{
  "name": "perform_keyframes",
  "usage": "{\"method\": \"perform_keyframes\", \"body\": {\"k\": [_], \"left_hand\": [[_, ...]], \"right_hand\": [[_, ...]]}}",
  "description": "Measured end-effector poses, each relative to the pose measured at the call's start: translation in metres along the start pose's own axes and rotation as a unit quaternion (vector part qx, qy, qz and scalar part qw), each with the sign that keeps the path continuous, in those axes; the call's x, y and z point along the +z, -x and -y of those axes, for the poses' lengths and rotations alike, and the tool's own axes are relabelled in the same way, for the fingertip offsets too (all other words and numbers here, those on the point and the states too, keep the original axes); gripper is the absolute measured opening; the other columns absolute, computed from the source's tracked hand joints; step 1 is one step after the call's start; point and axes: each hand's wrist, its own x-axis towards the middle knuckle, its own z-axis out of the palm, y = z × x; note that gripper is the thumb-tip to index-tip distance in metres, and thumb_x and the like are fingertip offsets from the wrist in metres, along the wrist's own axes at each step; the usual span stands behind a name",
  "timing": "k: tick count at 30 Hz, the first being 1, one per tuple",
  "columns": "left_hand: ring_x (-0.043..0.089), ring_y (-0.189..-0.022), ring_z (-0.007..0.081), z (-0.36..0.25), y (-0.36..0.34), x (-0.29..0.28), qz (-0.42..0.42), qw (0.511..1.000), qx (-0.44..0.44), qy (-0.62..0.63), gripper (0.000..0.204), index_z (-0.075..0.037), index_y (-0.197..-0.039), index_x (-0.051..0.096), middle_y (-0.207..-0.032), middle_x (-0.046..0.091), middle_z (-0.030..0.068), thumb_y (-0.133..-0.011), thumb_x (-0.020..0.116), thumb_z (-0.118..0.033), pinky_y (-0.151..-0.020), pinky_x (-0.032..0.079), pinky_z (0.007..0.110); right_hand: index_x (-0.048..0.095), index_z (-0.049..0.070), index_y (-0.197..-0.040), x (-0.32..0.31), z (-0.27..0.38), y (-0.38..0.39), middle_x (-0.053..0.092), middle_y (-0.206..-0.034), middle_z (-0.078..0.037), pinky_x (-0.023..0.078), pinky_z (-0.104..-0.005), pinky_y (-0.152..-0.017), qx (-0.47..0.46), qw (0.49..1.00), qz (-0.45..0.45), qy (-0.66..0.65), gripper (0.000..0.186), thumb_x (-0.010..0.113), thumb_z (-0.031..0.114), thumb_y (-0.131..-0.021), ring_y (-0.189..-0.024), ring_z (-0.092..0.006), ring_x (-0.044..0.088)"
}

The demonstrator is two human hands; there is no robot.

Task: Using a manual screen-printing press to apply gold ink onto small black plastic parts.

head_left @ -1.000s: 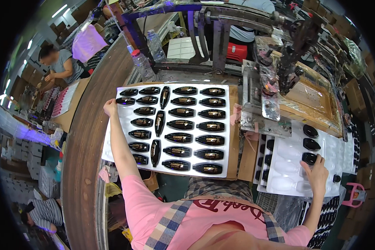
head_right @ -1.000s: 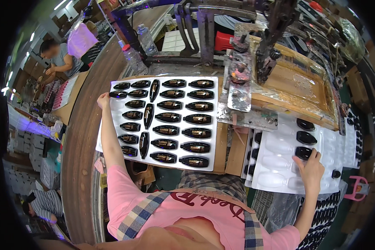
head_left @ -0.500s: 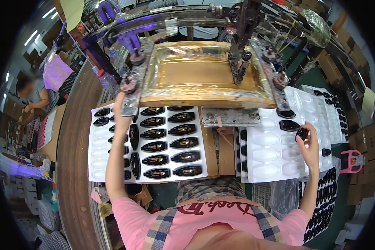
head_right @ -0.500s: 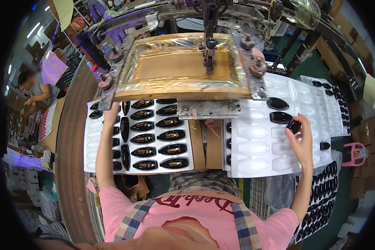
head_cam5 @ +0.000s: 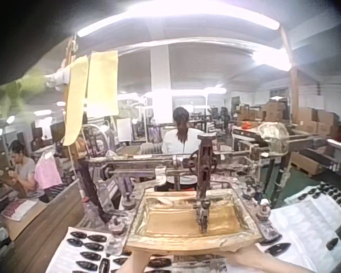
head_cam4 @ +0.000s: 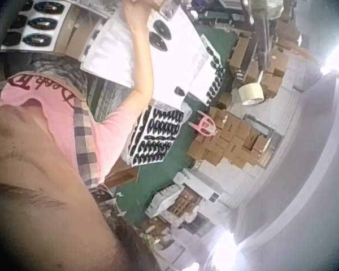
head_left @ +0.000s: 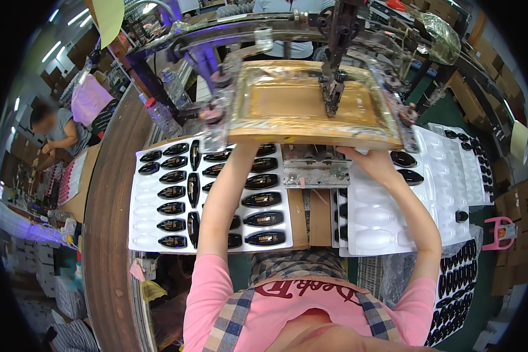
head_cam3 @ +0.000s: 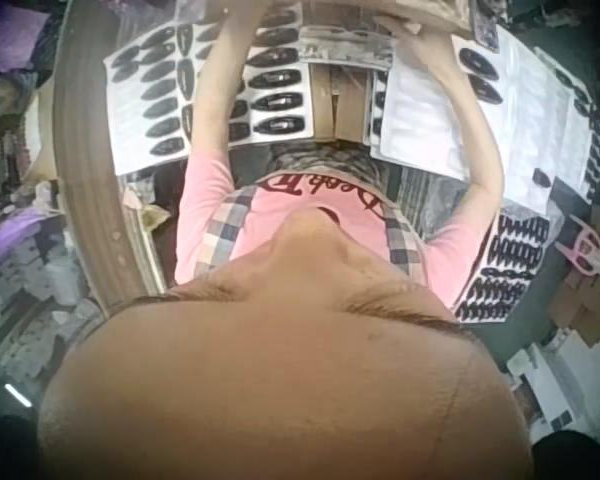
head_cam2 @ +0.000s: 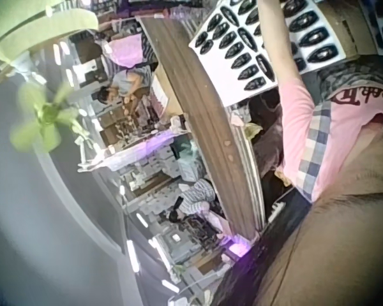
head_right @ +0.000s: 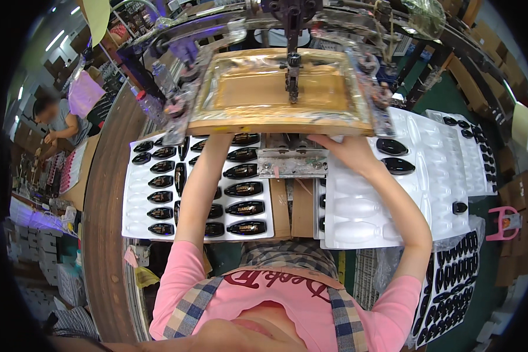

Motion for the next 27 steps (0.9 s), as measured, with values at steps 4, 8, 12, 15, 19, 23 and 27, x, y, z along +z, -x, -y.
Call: {"method": "perform_keyframes", "body": {"k": [4, 8, 12, 15, 19, 23, 27], "left_hand": [[0.056, -0.078, 0.0124, 0.005, 0.016, -0.061, -0.063, 0.990, -0.093, 0.089, 0.022, -0.002, -0.099, 0.061, -0.090, 0.062, 0.0052, -0.083, 0.056, -0.015, -0.071, 0.045, 0.025], [0.053, -0.076, 0.0056, 0.062, 0.050, -0.169, -0.140, 0.981, -0.125, 0.056, 0.024, -0.002, -0.099, 0.062, -0.089, 0.061, 0.0020, -0.081, 0.060, -0.018, -0.069, 0.042, 0.019], [0.055, -0.071, 0.0074, 0.092, 0.113, -0.286, -0.267, 0.947, -0.175, -0.028, 0.024, -0.001, -0.095, 0.063, -0.082, 0.061, 0.0023, -0.081, 0.061, -0.020, -0.065, 0.043, 0.020], [0.056, -0.064, 0.0091, 0.114, 0.153, -0.346, -0.325, 0.913, -0.239, -0.063, 0.026, 0.003, -0.087, 0.062, -0.075, 0.060, 0.0043, -0.079, 0.063, -0.022, -0.059, 0.046, 0.020], [0.055, -0.053, 0.0107, 0.135, 0.185, -0.399, -0.369, 0.867, -0.318, -0.105, 0.031, 0.004, -0.076, 0.061, -0.067, 0.059, 0.0058, -0.076, 0.066, -0.027, -0.050, 0.048, 0.023], [0.054, -0.048, 0.0133, 0.147, 0.177, -0.411, -0.371, 0.815, -0.374, -0.239, 0.039, 0.002, -0.057, 0.059, -0.055, 0.056, 0.0064, -0.071, 0.069, -0.034, -0.044, 0.047, 0.025], [0.056, -0.046, 0.0181, 0.162, 0.178, -0.425, -0.341, 0.748, -0.435, -0.366, 0.048, 0.001, -0.052, 0.057, -0.051, 0.056, 0.0103, -0.067, 0.067, -0.043, -0.046, 0.045, 0.030]], "right_hand": [[0.058, 0.001, -0.095, 0.027, 0.019, -0.010, 0.059, -0.092, -0.012, 0.043, -0.0315, -0.071, 0.070, 0.990, 0.120, -0.006, 0.034, 0.068, 0.025, -0.073, -0.079, -0.0203, 0.057], [0.056, -0.001, -0.095, 0.019, 0.021, -0.005, 0.059, -0.093, -0.015, 0.043, -0.0317, -0.072, 0.120, 0.984, 0.130, -0.003, 0.035, 0.065, 0.026, -0.075, -0.082, -0.0226, 0.057], [0.054, -0.003, -0.101, -0.023, 0.016, 0.026, 0.057, -0.100, -0.017, 0.040, -0.0303, -0.078, -0.019, 0.997, -0.011, 0.069, 0.033, 0.059, 0.021, -0.080, -0.089, -0.0255, 0.055], [0.051, -0.004, -0.106, -0.061, -0.009, 0.059, 0.056, -0.102, -0.018, 0.039, -0.0321, -0.081, 0.121, 0.987, -0.048, 0.094, 0.035, 0.056, 0.021, -0.082, -0.093, -0.0279, 0.053], [0.051, -0.003, -0.106, -0.077, -0.028, 0.083, 0.055, -0.099, -0.020, 0.040, -0.0362, -0.082, 0.102, 0.943, -0.084, 0.306, 0.036, 0.056, 0.023, -0.082, -0.093, -0.0331, 0.052], [0.051, -0.002, -0.108, -0.093, -0.040, 0.107, 0.053, -0.100, -0.021, 0.040, -0.0382, -0.081, 0.260, 0.888, 0.055, 0.376, 0.038, 0.057, 0.024, -0.081, -0.092, -0.0357, 0.051], [0.051, -0.001, -0.109, -0.097, -0.054, 0.115, 0.052, -0.100, -0.019, 0.040, -0.0379, -0.081, 0.144, 0.930, 0.041, 0.336, 0.040, 0.062, 0.019, -0.075, -0.090, -0.0347, 0.051]]}}
